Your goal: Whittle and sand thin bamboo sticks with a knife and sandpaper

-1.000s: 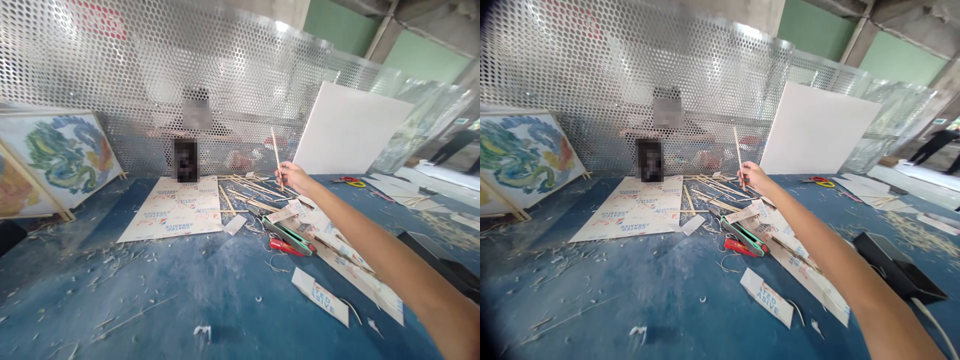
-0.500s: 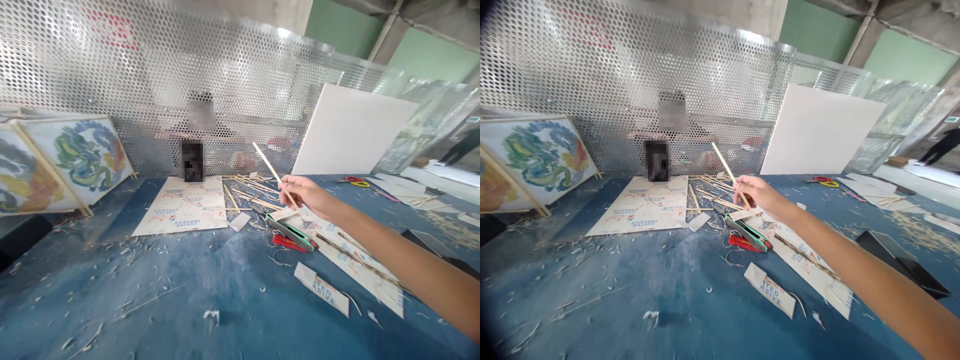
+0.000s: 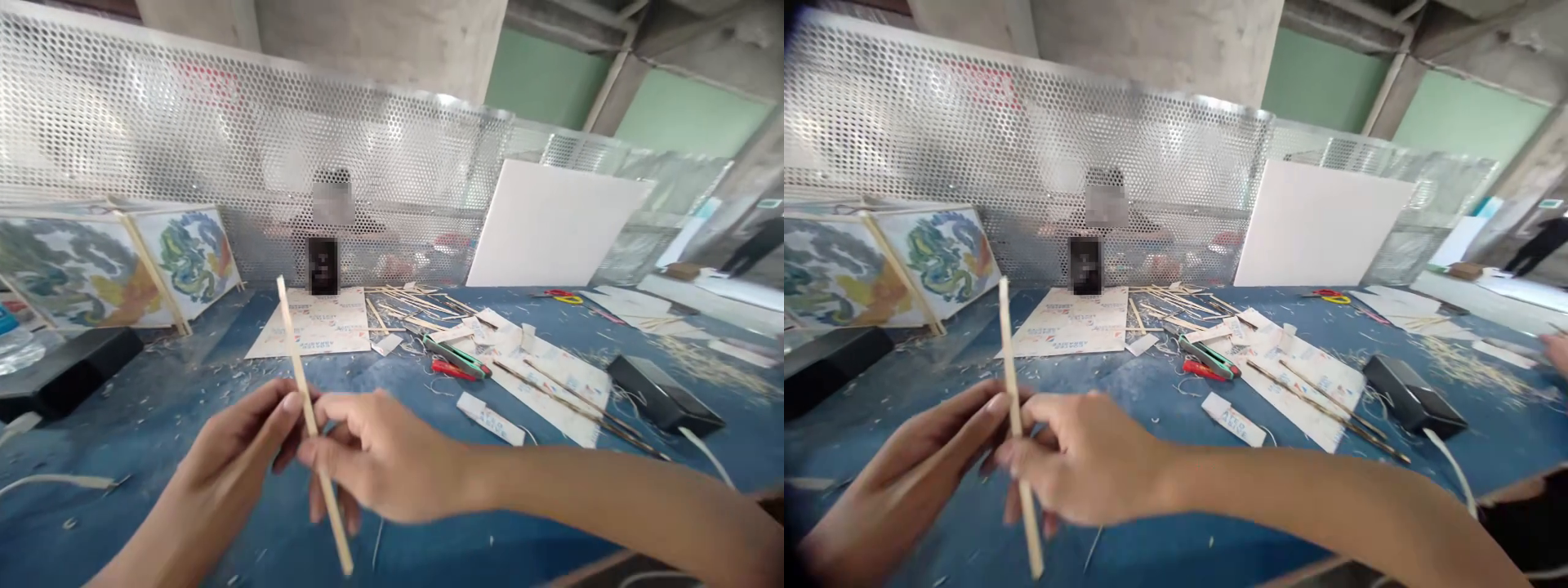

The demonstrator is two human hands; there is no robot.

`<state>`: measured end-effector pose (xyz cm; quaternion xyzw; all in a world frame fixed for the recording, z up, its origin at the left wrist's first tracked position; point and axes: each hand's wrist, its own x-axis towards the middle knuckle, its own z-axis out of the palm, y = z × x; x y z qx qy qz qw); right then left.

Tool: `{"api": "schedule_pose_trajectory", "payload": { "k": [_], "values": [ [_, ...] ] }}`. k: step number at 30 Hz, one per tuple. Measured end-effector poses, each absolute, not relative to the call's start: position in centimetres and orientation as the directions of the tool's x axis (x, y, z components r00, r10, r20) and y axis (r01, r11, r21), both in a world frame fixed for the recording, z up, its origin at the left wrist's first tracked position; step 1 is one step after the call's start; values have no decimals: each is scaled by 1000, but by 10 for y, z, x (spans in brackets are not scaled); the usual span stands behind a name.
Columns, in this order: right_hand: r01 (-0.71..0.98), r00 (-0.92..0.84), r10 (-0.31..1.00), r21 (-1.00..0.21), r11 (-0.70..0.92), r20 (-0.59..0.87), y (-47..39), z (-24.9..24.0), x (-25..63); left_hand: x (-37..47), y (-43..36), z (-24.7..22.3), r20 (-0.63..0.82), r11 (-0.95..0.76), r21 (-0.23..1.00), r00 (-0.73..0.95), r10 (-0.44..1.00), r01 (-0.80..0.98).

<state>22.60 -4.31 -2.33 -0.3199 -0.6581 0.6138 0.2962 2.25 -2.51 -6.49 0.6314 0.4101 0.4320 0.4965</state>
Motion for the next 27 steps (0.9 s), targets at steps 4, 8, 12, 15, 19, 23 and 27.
{"api": "schedule_pose_trajectory", "payload": {
  "k": [4, 8, 12, 15, 19, 23, 27],
  "values": [
    [212, -543, 837, -953, 217, 70, -33, -23, 246, 70, -21, -27, 213, -242, 970, 350, 912, 40],
    [775, -375, 924, -525, 353, 69, -6, -22, 290, 72, -19, -34, 208, -208, 977, 382, 900, -41],
    [948, -33, 982, -304, 88, 184, 24, -39, 352, 60, -18, -43, 161, -112, 985, 453, 877, -133],
    [974, 38, 989, -225, -4, 145, 38, -62, 389, 58, -21, -50, 97, -36, 989, 440, 893, -144],
    [976, 64, 993, -212, -42, 100, 50, -83, 413, 58, -24, -57, 96, -31, 987, 424, 900, -158],
    [956, 102, 992, -283, -76, 77, 57, -87, 418, 56, -24, -58, 97, -32, 984, 372, 923, -178],
    [902, 168, 975, -422, -93, 142, 51, -77, 411, 56, -25, -55, 50, 21, 978, 330, 943, -210]
  ]
}}
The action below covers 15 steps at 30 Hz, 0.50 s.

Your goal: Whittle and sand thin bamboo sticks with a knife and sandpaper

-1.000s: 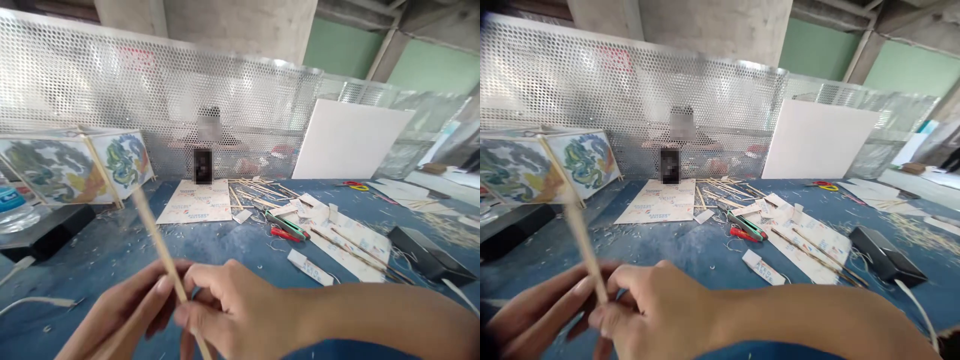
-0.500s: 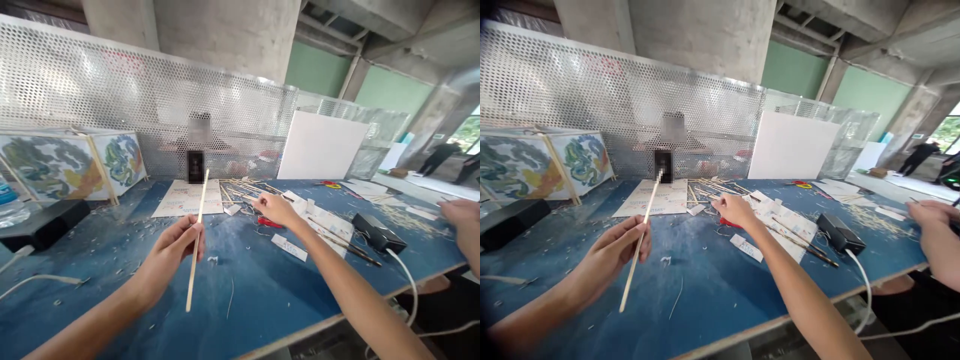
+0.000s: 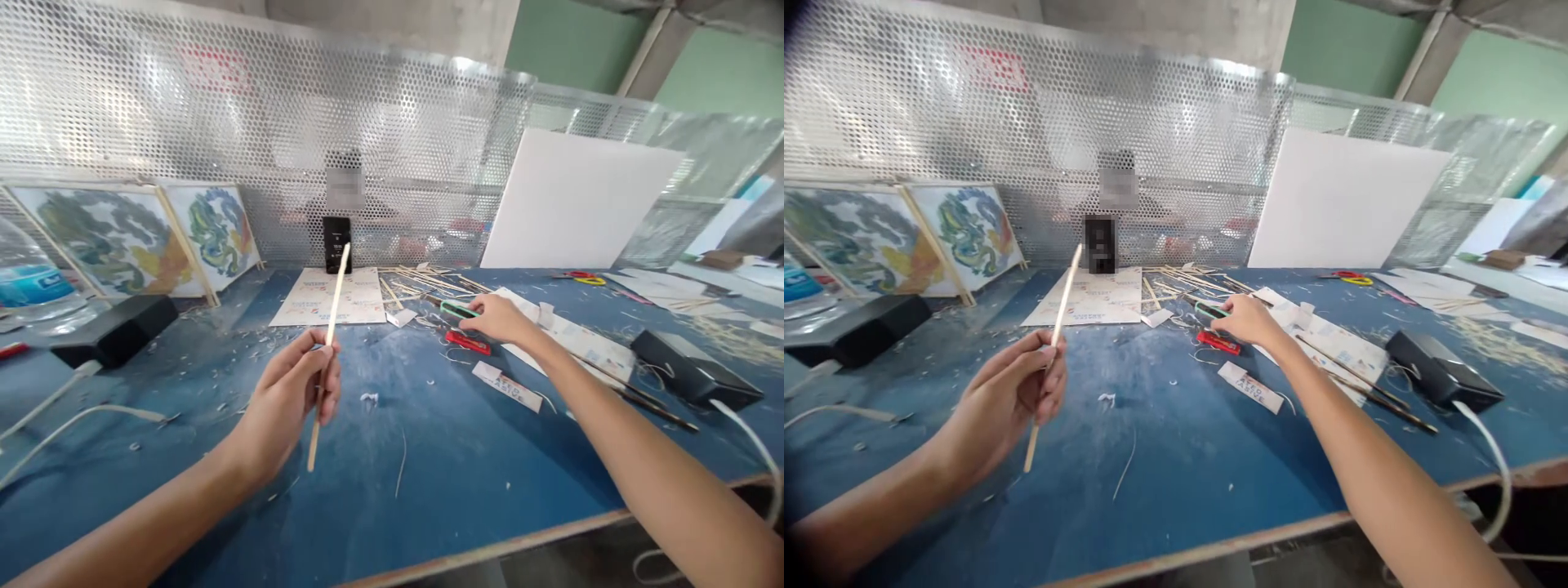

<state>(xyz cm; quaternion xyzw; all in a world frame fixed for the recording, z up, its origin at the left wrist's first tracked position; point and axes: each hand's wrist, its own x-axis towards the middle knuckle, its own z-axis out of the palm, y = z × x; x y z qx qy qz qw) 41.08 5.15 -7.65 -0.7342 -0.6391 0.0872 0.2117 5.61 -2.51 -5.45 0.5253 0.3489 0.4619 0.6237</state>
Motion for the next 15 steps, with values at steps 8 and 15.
{"api": "schedule_pose_trajectory", "payload": {
  "k": [8, 15],
  "values": [
    [514, -80, 969, -823, 241, 234, 5, -51, 349, 59, -28, -51, 5, 127, 939, 383, 924, -318],
    [701, -374, 773, -390, 598, 513, -39, -58, 293, 62, -43, -52, -87, 325, 886, 569, 818, -331]
  ]
}}
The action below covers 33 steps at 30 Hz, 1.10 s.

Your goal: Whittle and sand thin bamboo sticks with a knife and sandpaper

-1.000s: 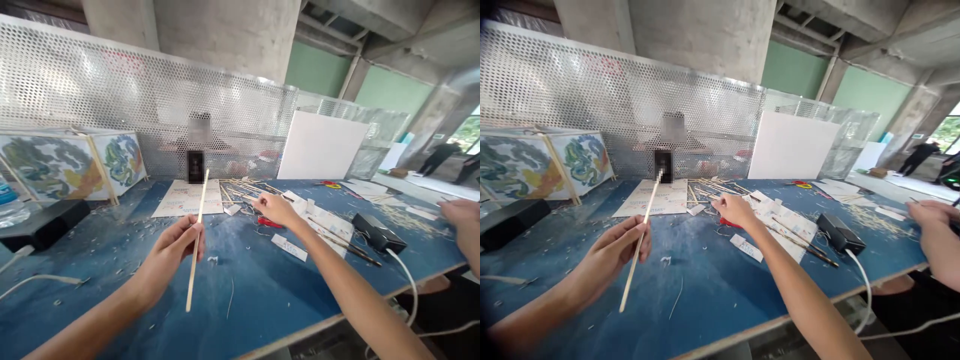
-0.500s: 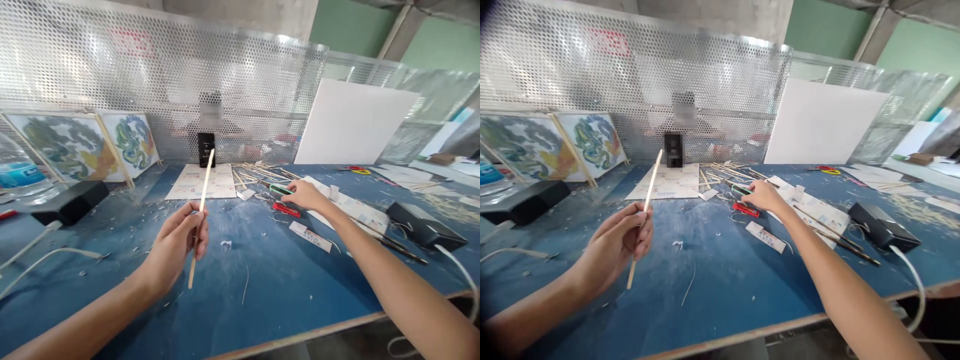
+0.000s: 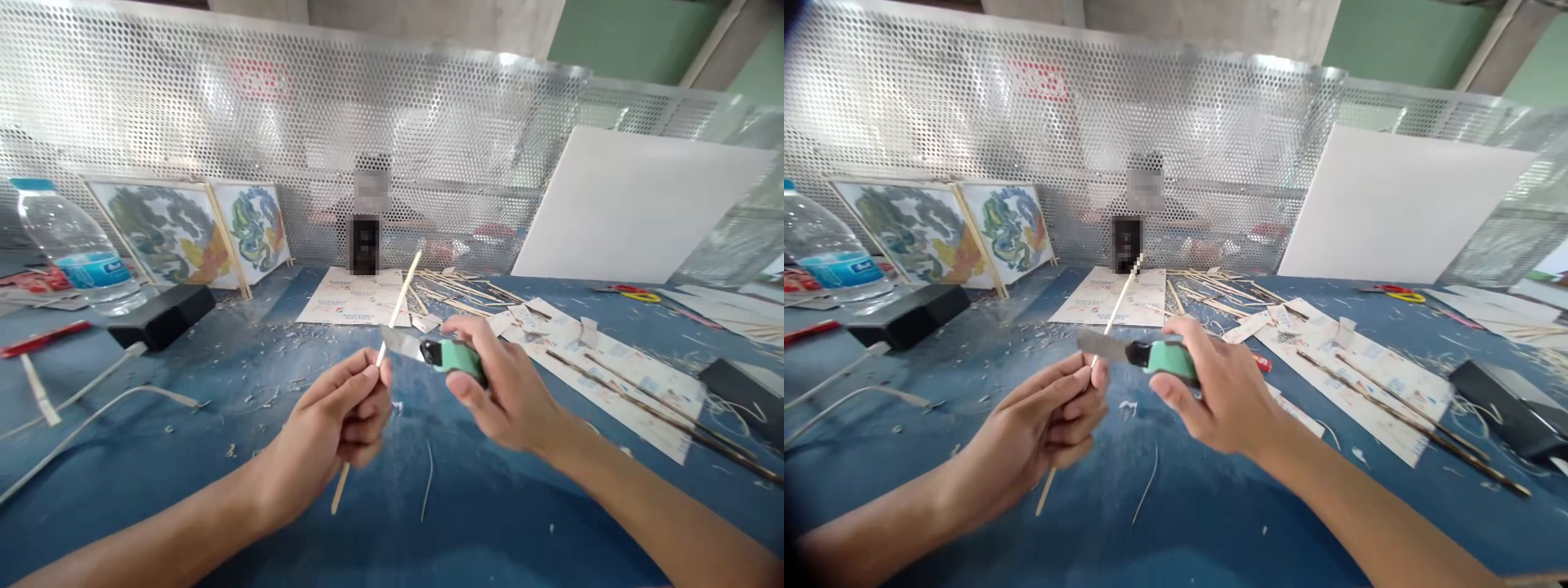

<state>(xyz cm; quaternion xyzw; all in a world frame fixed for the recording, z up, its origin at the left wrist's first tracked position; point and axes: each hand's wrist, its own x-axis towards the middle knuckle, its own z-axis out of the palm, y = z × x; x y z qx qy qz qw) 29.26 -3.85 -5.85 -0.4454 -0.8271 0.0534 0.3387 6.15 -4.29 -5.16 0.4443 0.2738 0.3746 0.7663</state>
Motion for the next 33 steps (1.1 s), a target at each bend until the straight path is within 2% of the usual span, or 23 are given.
{"api": "schedule_pose_trajectory", "payload": {
  "k": [5, 11, 13, 17, 21, 24, 29, 31, 33],
  "values": [
    [728, -480, 697, -200, 655, 533, -43, -68, 286, 63, -55, -55, -126, 407, 842, 604, 787, -354],
    [741, -454, 631, -126, 659, 629, -41, -68, 285, 60, -60, -49, -201, 469, 827, 617, 761, -309],
    [766, -410, 640, -136, 628, 649, -38, -67, 286, 60, -60, -46, -215, 479, 829, 626, 750, -289],
    [837, -228, 722, -249, 488, 653, -24, -65, 298, 60, -59, -46, -248, 504, 829, 647, 721, -243],
    [843, -110, 743, -334, 421, 661, -14, -63, 313, 63, -55, -51, -240, 469, 847, 608, 757, -249],
    [801, -185, 742, -338, 493, 644, -17, -63, 311, 64, -51, -54, -219, 420, 874, 574, 789, -245],
    [750, -408, 707, -229, 620, 578, -30, -66, 294, 63, -50, -52, -255, 473, 844, 586, 770, -254],
    [759, -394, 714, -233, 608, 579, -28, -67, 294, 62, -53, -49, -302, 525, 821, 608, 735, -227],
    [794, -297, 740, -274, 543, 604, -21, -67, 301, 61, -56, -46, -343, 570, 800, 634, 693, -190]
  ]
}}
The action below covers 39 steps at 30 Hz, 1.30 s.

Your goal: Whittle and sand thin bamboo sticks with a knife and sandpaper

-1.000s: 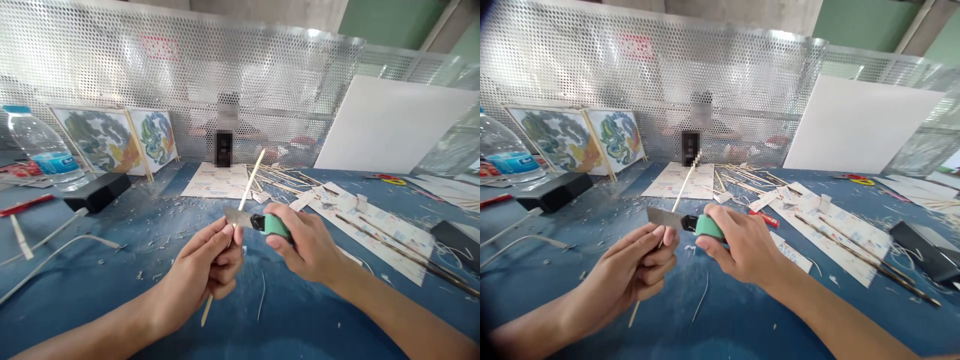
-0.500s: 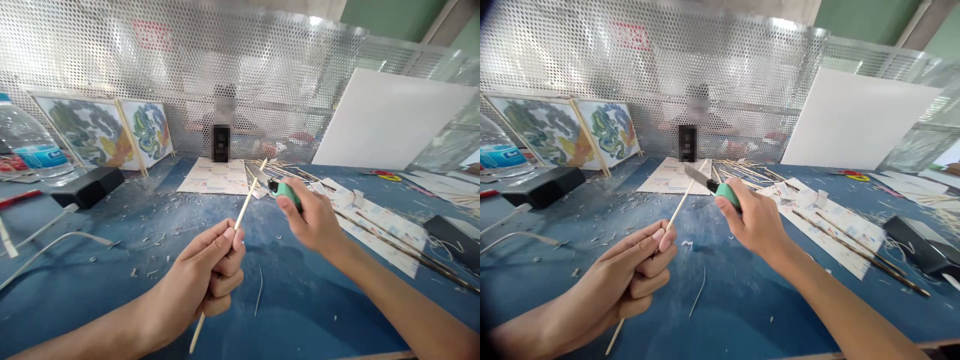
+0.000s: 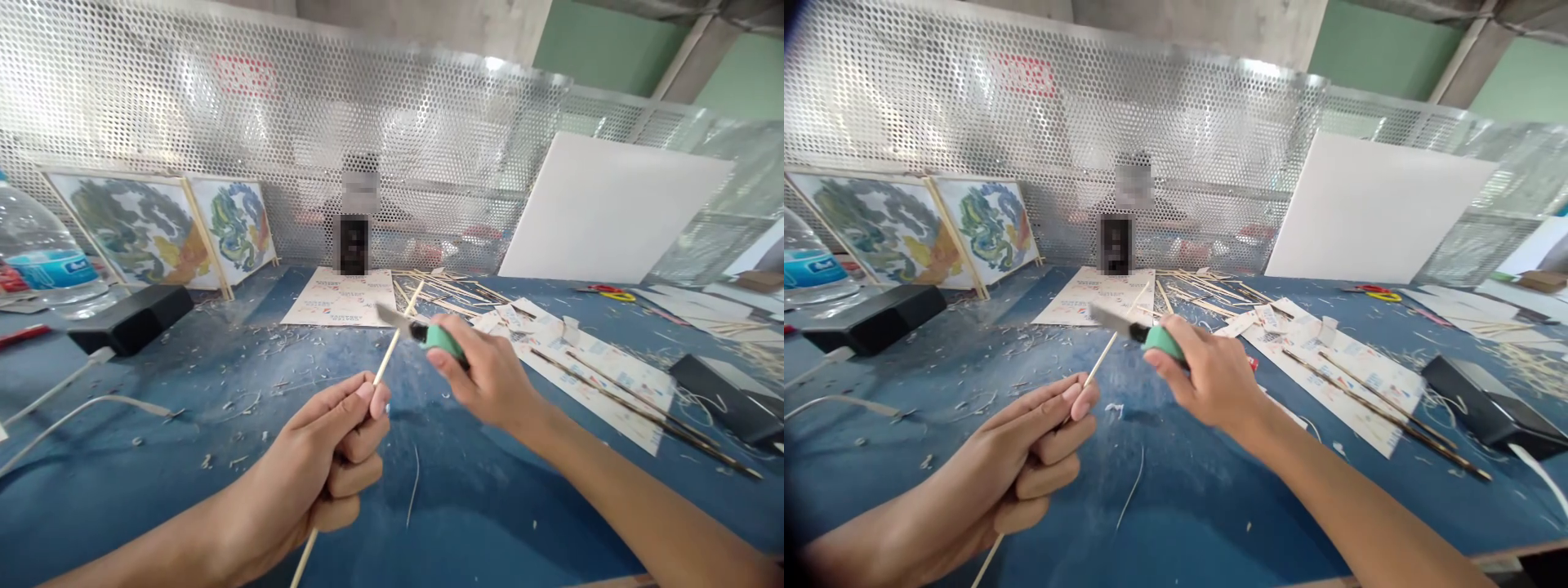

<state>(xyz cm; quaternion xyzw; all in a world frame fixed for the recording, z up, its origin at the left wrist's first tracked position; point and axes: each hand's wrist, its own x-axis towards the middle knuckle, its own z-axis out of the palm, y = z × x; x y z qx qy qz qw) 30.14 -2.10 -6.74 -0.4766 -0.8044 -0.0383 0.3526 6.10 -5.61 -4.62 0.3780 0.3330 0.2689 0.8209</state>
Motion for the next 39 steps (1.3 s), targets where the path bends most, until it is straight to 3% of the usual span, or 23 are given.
{"api": "schedule_pose_trajectory", "payload": {
  "k": [5, 13, 22, 31, 35, 39],
  "values": [
    [856, -82, 750, -339, 390, 656, -2, -68, 325, 61, -56, -46, -351, 623, 752, 670, 654, -215],
    [762, -428, 691, -178, 622, 583, -25, -71, 294, 64, -53, -53, -252, 556, 775, 661, 707, -299],
    [859, -256, 743, -208, 469, 618, -12, -69, 312, 63, -52, -50, -312, 592, 768, 666, 677, -242],
    [714, -520, 691, -187, 674, 503, -29, -72, 289, 60, -52, -53, -321, 558, 800, 626, 711, -223],
    [807, -355, 759, -231, 543, 546, -20, -69, 302, 62, -54, -53, -328, 570, 798, 652, 683, -195],
    [894, -248, 781, -175, 413, 573, -10, -70, 310, 64, -49, -52, -328, 554, 806, 621, 712, -210]
  ]
}}
